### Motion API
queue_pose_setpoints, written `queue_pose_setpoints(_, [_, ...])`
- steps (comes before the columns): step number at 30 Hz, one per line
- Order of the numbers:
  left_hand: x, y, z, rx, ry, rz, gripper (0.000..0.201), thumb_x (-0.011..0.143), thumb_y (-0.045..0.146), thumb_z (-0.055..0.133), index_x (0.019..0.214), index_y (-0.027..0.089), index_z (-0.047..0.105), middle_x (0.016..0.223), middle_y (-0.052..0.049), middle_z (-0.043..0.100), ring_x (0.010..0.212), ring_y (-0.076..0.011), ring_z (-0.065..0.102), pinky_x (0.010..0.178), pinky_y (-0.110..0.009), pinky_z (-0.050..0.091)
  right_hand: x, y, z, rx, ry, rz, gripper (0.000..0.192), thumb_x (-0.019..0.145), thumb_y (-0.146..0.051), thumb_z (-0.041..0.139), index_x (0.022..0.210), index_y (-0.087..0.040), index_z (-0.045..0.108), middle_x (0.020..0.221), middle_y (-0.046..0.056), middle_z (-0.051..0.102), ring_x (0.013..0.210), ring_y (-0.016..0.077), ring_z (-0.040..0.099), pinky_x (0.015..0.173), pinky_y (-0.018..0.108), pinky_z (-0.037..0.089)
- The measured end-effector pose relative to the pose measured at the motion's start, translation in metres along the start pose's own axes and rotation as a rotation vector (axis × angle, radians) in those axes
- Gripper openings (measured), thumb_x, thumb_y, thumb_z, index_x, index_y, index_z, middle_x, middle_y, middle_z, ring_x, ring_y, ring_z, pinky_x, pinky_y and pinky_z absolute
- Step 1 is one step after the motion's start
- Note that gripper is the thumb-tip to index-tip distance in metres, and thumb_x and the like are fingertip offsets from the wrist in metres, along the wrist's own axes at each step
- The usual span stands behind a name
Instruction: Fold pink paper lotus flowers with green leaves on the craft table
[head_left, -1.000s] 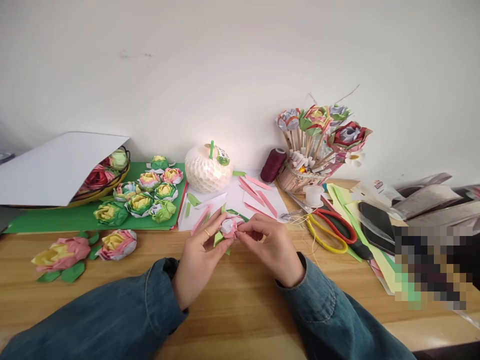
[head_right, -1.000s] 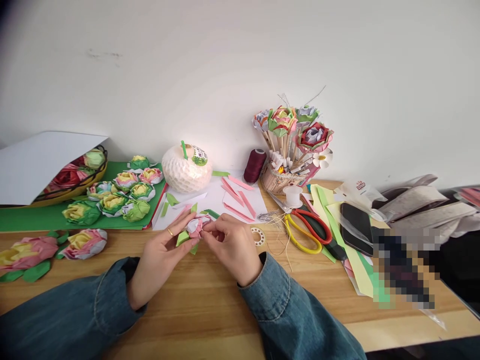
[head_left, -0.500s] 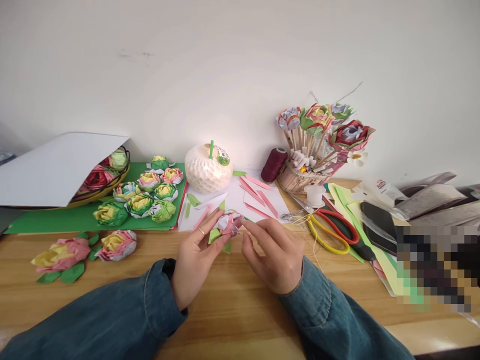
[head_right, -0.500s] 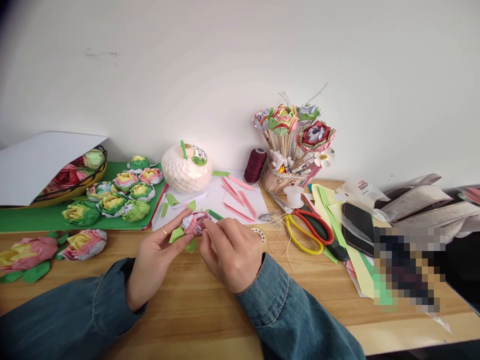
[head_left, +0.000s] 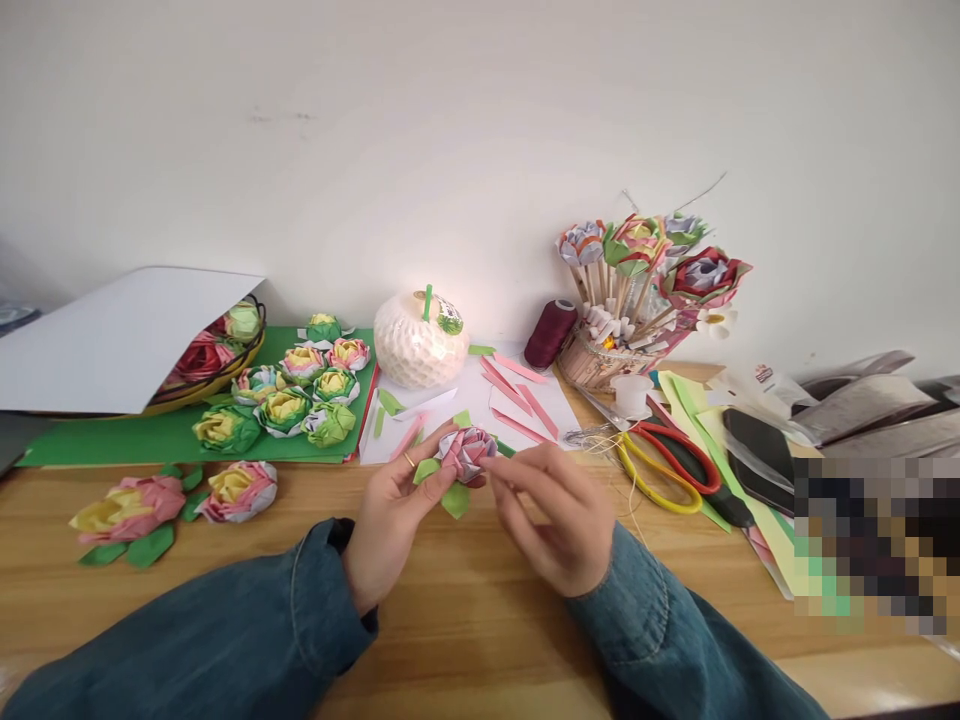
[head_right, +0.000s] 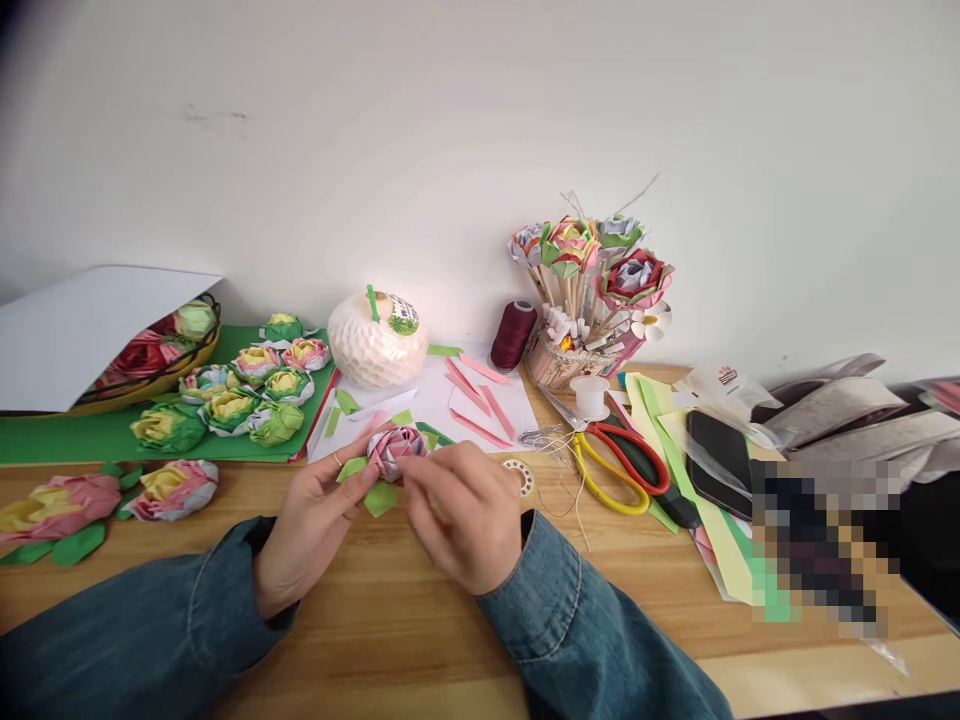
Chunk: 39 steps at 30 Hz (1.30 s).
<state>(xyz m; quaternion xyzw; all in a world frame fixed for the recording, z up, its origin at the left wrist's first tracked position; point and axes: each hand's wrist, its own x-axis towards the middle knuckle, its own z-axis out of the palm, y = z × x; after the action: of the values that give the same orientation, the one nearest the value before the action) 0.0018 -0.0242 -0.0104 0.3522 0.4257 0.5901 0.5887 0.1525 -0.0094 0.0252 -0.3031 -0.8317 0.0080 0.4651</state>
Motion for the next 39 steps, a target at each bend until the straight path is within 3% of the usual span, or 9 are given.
queue_pose_setpoints(3, [-0.001,0.003,0.001,-0.017,-0.017,-0.036,0.044,0.066,0.033,0.07,0.107,0.019,0.06,0.118,-0.01,0.055,0.118,-0.0317,0.041,0.1,-0.045,0.032,0.003,0.001,-0.001,0.126,0.001,0.203,0.015,0.078,-0.011,0.053,0.089,-0.018,0.061,0.071,0.003,0.056,0.061,0.0114,0.054,0.051,0.024,0.046])
queue_pose_setpoints(11, [0.001,0.003,0.0,0.001,-0.022,-0.012,0.045,0.067,0.034,0.068,0.109,0.02,0.059,0.119,-0.009,0.054,0.114,-0.0298,0.045,0.095,-0.041,0.037,0.004,0.005,0.003,0.226,-0.044,0.379,0.004,0.077,-0.017,0.057,0.078,-0.016,0.06,0.069,0.002,0.055,0.058,0.0107,0.049,0.05,0.024,0.041])
queue_pose_setpoints(17, [0.002,0.003,0.0,0.035,-0.014,0.002,0.046,0.067,0.037,0.068,0.108,0.019,0.06,0.12,-0.009,0.054,0.114,-0.0297,0.045,0.091,-0.038,0.042,0.005,0.006,0.004,0.267,-0.124,0.462,0.009,0.075,-0.023,0.059,0.07,-0.016,0.057,0.064,0.0,0.053,0.056,0.0103,0.046,0.049,0.023,0.039])
queue_pose_setpoints(24, [0.001,0.002,-0.001,0.102,-0.008,0.039,0.042,0.066,0.038,0.068,0.104,0.019,0.062,0.12,-0.009,0.054,0.107,-0.0304,0.05,0.087,-0.041,0.046,0.007,0.01,0.004,0.467,-0.194,0.658,0.018,0.073,-0.03,0.062,0.067,-0.015,0.054,0.061,-0.001,0.052,0.051,0.0084,0.042,0.045,0.021,0.034])
queue_pose_setpoints(29, [0.002,0.005,0.001,-0.018,-0.025,-0.011,0.042,0.067,0.034,0.068,0.106,0.019,0.061,0.119,-0.009,0.054,0.091,-0.0259,0.058,0.067,-0.033,0.053,0.008,0.008,-0.002,0.441,-0.081,0.555,0.016,0.078,-0.024,0.054,0.065,-0.016,0.055,0.062,-0.001,0.05,0.056,0.0101,0.045,0.05,0.023,0.037])
queue_pose_setpoints(34, [0.001,0.008,0.003,-0.091,-0.027,-0.064,0.033,0.067,0.03,0.069,0.098,0.019,0.065,0.121,-0.008,0.052,0.066,-0.0143,0.06,0.058,-0.027,0.052,0.006,0.007,-0.001,0.38,-0.153,0.494,0.014,0.079,-0.022,0.053,0.075,-0.015,0.064,0.066,0.003,0.058,0.057,0.0118,0.048,0.05,0.024,0.038])
queue_pose_setpoints(39, [0.001,0.01,0.002,-0.113,-0.017,-0.112,0.042,0.067,0.03,0.069,0.106,0.018,0.06,0.098,-0.008,0.064,0.059,-0.0138,0.06,0.056,-0.025,0.05,0.006,0.01,0.002,0.398,-0.204,0.577,0.015,0.078,-0.025,0.054,0.076,-0.014,0.064,0.067,0.004,0.06,0.056,0.0115,0.049,0.048,0.023,0.038])
